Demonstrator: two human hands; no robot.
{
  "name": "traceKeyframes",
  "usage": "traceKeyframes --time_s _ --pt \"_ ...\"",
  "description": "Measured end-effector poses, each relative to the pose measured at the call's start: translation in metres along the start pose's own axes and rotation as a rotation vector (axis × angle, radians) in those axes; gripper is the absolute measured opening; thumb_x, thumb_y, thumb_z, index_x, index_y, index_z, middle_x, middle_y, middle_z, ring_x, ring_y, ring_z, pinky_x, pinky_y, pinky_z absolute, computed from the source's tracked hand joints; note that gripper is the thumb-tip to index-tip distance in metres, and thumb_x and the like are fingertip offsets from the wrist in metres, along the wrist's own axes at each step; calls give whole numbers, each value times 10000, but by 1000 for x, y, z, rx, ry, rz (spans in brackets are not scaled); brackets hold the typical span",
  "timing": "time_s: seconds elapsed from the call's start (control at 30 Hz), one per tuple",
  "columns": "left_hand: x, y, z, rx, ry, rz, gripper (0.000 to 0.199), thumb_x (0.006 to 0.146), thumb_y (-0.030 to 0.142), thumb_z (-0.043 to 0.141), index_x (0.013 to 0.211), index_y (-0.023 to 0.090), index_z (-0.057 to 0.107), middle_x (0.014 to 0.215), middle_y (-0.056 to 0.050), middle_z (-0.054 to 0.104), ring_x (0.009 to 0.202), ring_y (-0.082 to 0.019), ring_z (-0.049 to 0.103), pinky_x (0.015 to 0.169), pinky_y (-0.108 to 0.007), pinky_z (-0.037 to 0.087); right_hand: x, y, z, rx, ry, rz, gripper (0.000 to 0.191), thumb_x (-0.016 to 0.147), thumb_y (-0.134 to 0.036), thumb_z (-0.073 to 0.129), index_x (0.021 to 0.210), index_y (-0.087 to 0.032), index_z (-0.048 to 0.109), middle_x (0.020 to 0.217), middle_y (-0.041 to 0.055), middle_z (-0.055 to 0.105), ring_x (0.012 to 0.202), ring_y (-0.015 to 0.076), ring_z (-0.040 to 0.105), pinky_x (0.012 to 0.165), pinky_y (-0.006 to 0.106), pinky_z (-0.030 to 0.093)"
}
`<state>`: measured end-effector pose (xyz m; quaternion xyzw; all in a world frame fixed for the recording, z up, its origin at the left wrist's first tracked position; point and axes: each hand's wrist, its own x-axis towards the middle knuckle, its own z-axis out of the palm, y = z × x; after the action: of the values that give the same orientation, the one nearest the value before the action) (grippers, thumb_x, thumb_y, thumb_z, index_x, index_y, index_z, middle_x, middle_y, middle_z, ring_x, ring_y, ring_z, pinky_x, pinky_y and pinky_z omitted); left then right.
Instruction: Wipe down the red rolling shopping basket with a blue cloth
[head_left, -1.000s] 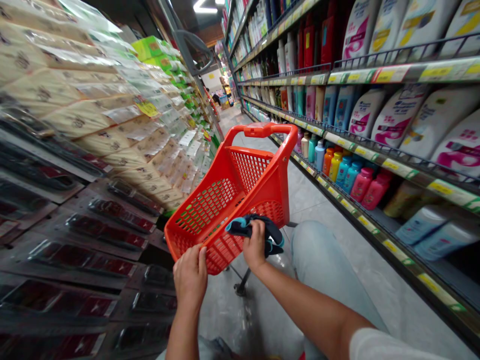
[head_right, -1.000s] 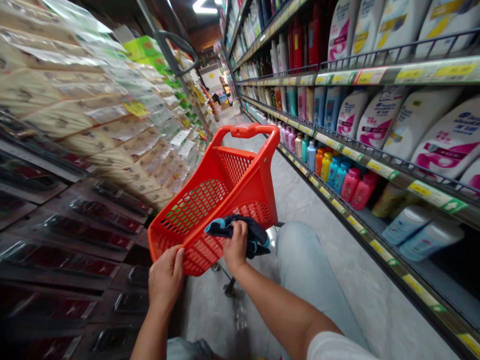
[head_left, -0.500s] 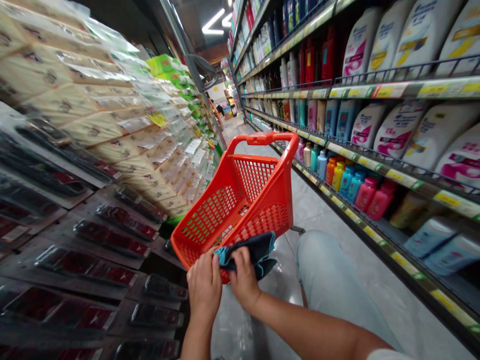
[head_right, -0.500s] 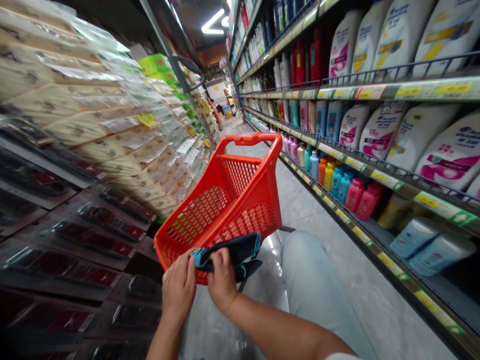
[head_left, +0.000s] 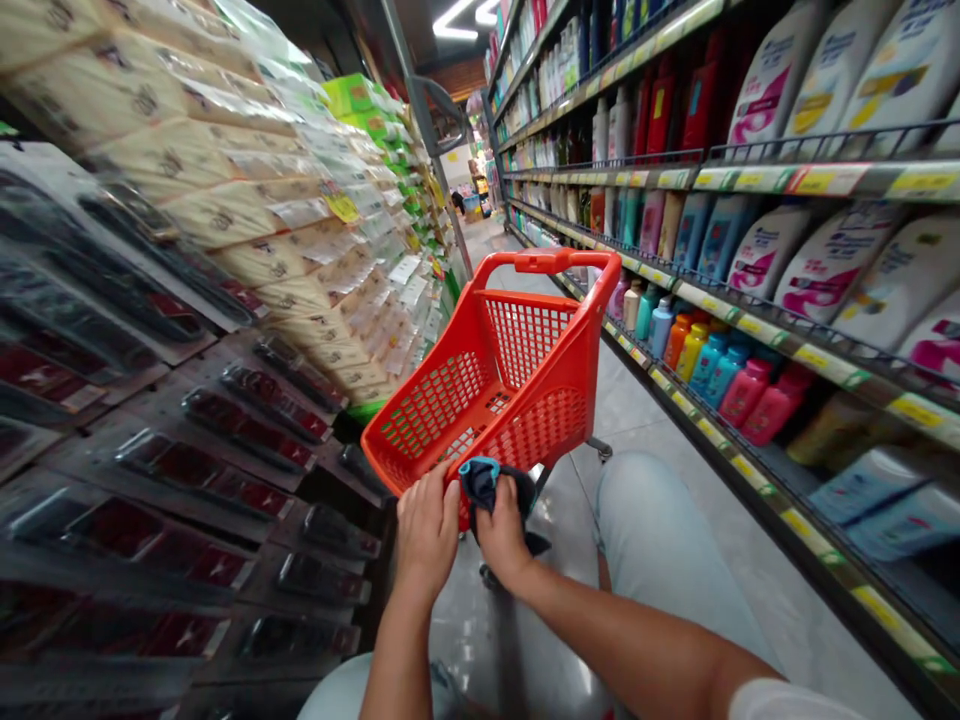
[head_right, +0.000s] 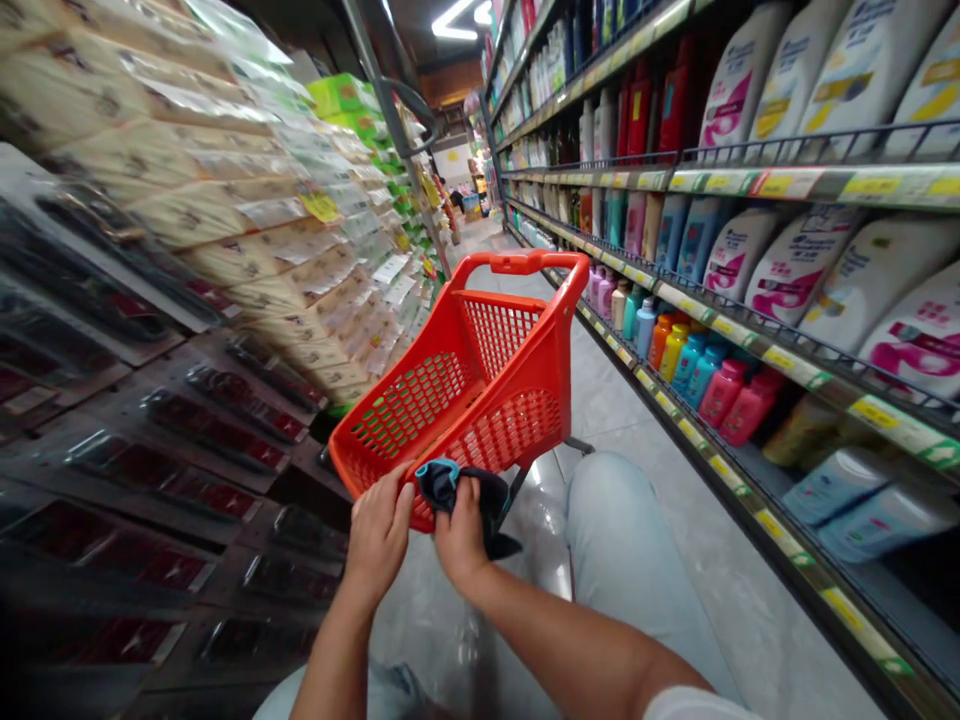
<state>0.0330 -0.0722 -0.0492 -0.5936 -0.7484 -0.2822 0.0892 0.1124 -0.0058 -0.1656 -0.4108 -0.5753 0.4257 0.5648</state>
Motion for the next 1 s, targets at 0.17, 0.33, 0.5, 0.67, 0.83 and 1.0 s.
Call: traceKeyframes --time_s 0.17,0.33,0.5,0.67,0.83,1.0 --pt "-6 -8 -4 -34 -2 11 423 1029 406 343 1322 208 575 1238 -109 700 1168 -232 636 1094 -494 443 23 -11 -19 122 4 192 312 750 -178 537 1054 -210 600 1024 71 703 988 230 661 960 413 523" --pt "-15 -2 -4 -50 10 23 424 1032 375 358 1366 211 561 1299 -110 684 1239 -238 615 1175 -556 378 37 -28 -29 120 30 222 307 812 -330 576 1092 -203 574 1029 83 704 962 242 659 939 428 516" --pt "-28 6 -8 -74 11 67 432 1038 329 380 1447 244 489 1423 -88 623 1333 -213 573 1181 -508 412 36 -61 -37 129 14 85 220 847 -347 593 1014 -205 605 961 68 696 890 235 648 878 391 525" --pt "-33 -8 -13 -19 47 163 346 1006 265 473 1328 243 599 1339 -78 680 1335 -246 575 1169 -562 417 112 -77 -82 -101 202 -125 251 925 -324 483 1070 -156 601 1030 112 605 1014 245 582 992 444 473" --pt "-24 -6 -5 -67 125 223 216 971 288 566 1134 236 698 1101 -56 743 1122 -226 669 1125 -518 469 91 -99 -81 -235 -155 -355 296 831 -125 523 1075 -210 668 1081 70 586 970 198 619 928 336 531" --pt "-23 -6 -3 -110 155 240 211 978 320 555 1099 251 714 1068 -44 735 1080 -221 664 1087 -477 498 70 -99 -77 -403 -538 -495 490 772 -25 494 1194 -220 650 1146 60 552 946 173 627 889 286 545"
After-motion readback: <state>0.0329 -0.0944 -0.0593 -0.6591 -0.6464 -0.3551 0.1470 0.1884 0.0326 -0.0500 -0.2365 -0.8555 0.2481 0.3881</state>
